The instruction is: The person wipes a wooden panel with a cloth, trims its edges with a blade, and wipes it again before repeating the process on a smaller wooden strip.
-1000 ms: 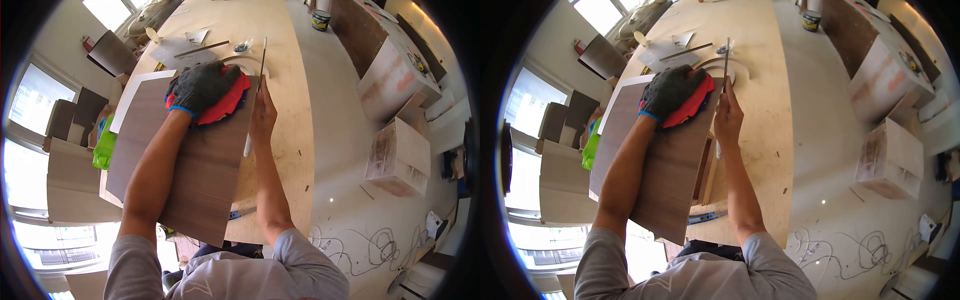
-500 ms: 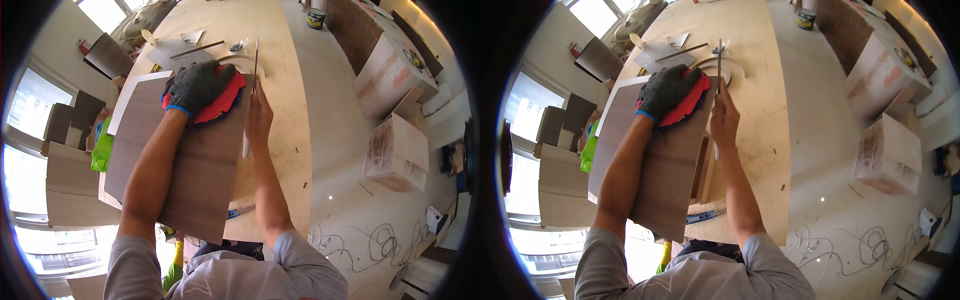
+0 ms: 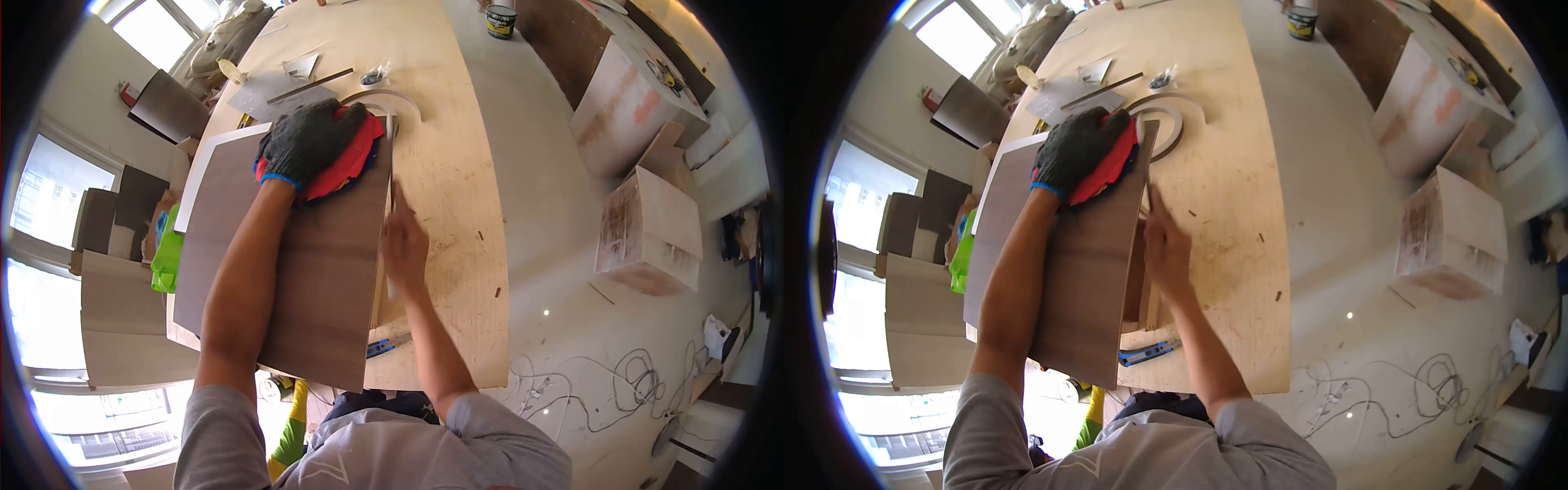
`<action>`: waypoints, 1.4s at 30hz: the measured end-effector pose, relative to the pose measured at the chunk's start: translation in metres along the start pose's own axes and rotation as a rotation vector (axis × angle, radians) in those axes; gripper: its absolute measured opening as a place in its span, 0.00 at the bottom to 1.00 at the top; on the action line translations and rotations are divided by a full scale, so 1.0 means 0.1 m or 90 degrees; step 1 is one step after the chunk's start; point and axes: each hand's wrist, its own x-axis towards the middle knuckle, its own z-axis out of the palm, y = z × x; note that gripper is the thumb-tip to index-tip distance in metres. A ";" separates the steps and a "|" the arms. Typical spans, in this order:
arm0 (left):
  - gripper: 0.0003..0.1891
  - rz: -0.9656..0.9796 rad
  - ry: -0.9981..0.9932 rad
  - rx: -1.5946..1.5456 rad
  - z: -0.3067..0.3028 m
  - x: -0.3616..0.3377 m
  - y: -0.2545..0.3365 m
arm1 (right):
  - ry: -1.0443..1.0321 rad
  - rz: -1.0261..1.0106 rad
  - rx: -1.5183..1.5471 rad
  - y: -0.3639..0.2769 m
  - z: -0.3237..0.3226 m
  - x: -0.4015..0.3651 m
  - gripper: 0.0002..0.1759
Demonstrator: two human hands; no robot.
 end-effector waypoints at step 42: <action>0.29 0.010 0.016 -0.030 0.00 -0.01 -0.01 | 0.076 -0.070 0.046 0.21 0.22 0.88 0.25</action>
